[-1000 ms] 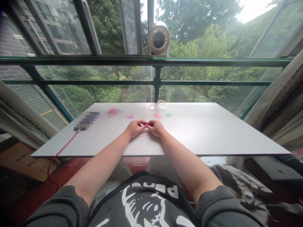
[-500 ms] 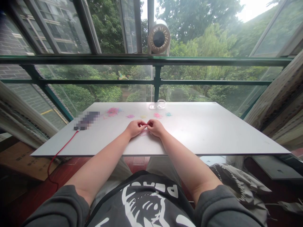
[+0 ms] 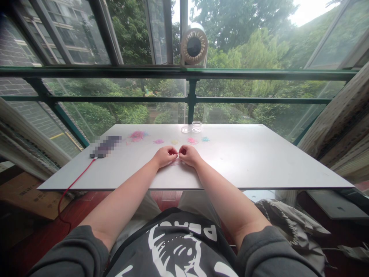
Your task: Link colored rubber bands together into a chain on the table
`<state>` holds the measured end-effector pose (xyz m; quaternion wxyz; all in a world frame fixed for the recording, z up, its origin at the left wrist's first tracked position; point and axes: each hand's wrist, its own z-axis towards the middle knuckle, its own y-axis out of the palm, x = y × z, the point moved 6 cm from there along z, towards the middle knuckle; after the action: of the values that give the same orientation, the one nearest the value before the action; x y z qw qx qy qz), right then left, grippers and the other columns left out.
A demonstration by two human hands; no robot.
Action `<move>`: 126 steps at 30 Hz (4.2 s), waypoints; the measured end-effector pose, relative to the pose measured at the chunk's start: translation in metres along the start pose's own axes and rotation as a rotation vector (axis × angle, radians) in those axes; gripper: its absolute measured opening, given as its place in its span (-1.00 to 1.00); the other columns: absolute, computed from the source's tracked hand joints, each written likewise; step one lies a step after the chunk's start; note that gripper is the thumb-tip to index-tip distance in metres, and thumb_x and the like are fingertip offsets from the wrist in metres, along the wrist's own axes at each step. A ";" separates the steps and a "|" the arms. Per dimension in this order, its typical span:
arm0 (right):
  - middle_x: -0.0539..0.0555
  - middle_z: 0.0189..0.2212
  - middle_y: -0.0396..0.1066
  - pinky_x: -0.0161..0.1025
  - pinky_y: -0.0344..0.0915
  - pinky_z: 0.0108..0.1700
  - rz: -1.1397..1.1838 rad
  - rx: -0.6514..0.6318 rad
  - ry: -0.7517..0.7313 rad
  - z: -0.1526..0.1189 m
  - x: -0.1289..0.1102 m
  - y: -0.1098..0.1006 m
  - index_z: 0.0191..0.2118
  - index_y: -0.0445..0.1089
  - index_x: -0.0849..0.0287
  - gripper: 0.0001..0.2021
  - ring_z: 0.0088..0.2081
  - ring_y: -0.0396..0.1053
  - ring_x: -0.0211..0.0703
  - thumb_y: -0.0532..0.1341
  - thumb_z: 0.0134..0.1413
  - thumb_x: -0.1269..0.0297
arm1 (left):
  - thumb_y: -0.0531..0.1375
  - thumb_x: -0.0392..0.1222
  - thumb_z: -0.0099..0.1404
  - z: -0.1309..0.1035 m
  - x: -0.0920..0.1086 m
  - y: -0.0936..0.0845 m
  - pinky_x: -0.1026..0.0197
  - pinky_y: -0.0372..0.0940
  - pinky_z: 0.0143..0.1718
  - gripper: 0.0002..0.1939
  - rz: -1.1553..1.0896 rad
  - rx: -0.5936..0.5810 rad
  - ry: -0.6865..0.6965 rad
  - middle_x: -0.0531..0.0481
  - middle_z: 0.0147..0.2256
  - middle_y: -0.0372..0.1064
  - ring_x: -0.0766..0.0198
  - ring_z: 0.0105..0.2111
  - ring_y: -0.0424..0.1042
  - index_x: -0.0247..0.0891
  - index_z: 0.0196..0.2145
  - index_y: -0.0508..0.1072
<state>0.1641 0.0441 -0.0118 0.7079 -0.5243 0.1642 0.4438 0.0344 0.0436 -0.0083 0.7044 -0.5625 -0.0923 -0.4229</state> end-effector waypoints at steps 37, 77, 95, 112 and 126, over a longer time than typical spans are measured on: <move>-0.02 -0.62 0.30 -0.36 0.08 -0.48 -0.019 -0.002 0.017 0.000 0.001 0.000 -0.51 0.36 0.23 -0.82 -0.55 0.19 -0.32 0.10 -0.08 0.25 | 0.13 -0.08 0.09 0.002 -0.008 0.003 0.30 0.25 -0.36 -0.77 -0.076 -0.008 -0.009 0.01 -0.38 0.45 0.31 -0.39 0.38 -0.27 -0.35 0.44; -0.04 -0.61 0.29 -0.35 0.10 -0.48 0.038 0.029 -0.010 0.000 0.000 -0.002 -0.53 0.30 0.22 -0.91 -0.55 0.17 -0.32 0.11 -0.20 0.31 | 0.14 -0.11 0.08 0.002 -0.007 0.003 0.28 0.25 -0.36 -0.80 -0.032 -0.028 -0.050 -0.02 -0.41 0.45 0.30 -0.42 0.37 -0.28 -0.38 0.43; -0.05 -0.62 0.27 -0.35 0.12 -0.48 0.043 0.083 0.008 0.001 0.004 -0.005 -0.53 0.29 0.21 -0.91 -0.56 0.18 -0.32 0.11 -0.21 0.31 | 0.14 -0.03 0.06 0.001 -0.010 0.005 0.29 0.22 -0.42 -0.75 -0.046 -0.043 -0.071 0.01 -0.46 0.43 0.32 -0.47 0.36 -0.28 -0.43 0.41; -0.09 -0.68 0.15 -0.37 0.01 -0.52 0.003 0.039 0.001 -0.002 -0.002 -0.004 -0.61 0.18 0.19 -0.94 -0.58 0.07 -0.35 0.09 -0.31 0.34 | 0.15 -0.04 0.04 0.001 -0.007 0.002 0.29 0.21 -0.44 -0.76 -0.032 -0.037 -0.065 0.02 -0.49 0.41 0.33 -0.49 0.33 -0.29 -0.47 0.41; -0.07 -0.66 0.18 -0.37 0.04 -0.51 0.070 0.013 -0.031 -0.003 -0.006 -0.004 -0.56 0.24 0.22 -0.94 -0.58 0.10 -0.36 0.08 -0.23 0.35 | 0.12 -0.05 0.12 0.001 0.000 0.002 0.30 0.26 -0.34 -0.73 -0.081 -0.037 0.043 0.00 -0.30 0.46 0.33 -0.40 0.37 -0.23 -0.28 0.47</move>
<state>0.1644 0.0381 -0.0066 0.6980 -0.5066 0.1743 0.4752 0.0361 0.0443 -0.0091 0.6780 -0.5620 -0.0920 -0.4647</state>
